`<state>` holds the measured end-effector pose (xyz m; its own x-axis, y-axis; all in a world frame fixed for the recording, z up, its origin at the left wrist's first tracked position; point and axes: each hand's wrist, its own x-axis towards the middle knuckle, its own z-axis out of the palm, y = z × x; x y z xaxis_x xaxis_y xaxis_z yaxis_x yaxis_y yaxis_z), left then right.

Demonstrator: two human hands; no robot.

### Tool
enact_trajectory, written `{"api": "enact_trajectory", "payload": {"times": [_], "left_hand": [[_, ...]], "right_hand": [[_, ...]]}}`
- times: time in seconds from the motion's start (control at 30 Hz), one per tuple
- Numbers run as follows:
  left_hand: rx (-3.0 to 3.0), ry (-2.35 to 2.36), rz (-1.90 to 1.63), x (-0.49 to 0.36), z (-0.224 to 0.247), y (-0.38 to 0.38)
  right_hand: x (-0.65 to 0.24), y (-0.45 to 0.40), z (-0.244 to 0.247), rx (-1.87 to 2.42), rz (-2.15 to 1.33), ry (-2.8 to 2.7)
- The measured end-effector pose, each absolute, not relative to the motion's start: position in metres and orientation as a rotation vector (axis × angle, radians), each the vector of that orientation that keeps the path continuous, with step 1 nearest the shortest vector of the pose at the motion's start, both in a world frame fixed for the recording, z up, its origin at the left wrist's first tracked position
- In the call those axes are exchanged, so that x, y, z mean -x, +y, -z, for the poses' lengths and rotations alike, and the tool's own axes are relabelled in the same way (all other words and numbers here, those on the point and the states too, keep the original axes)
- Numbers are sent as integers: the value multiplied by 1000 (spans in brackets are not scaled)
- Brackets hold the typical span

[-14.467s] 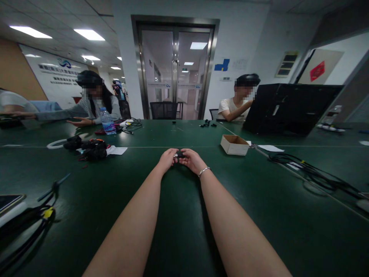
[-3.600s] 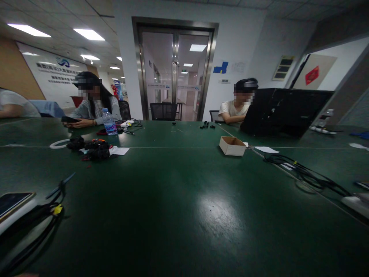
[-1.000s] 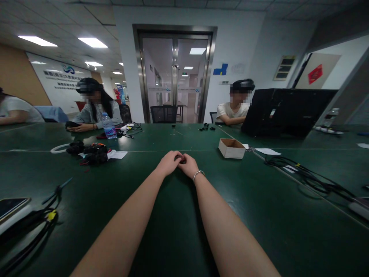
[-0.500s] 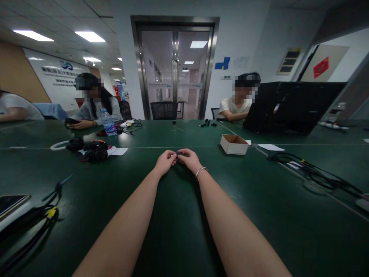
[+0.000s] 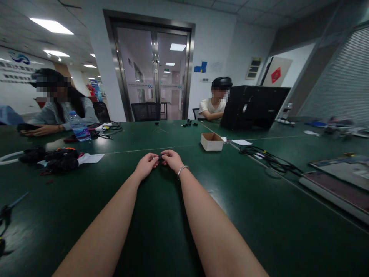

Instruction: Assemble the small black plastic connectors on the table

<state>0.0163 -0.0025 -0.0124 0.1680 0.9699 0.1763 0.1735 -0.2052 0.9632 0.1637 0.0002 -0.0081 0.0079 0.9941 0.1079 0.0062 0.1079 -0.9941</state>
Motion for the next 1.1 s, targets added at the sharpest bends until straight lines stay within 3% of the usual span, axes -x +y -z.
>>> {"api": "enact_trajectory", "payload": {"times": [1.1], "left_hand": [[-1401, 1039, -1173, -15, 11, -2]], "right_hand": [[-169, -4, 2, 1105, -1206, -1199]]}}
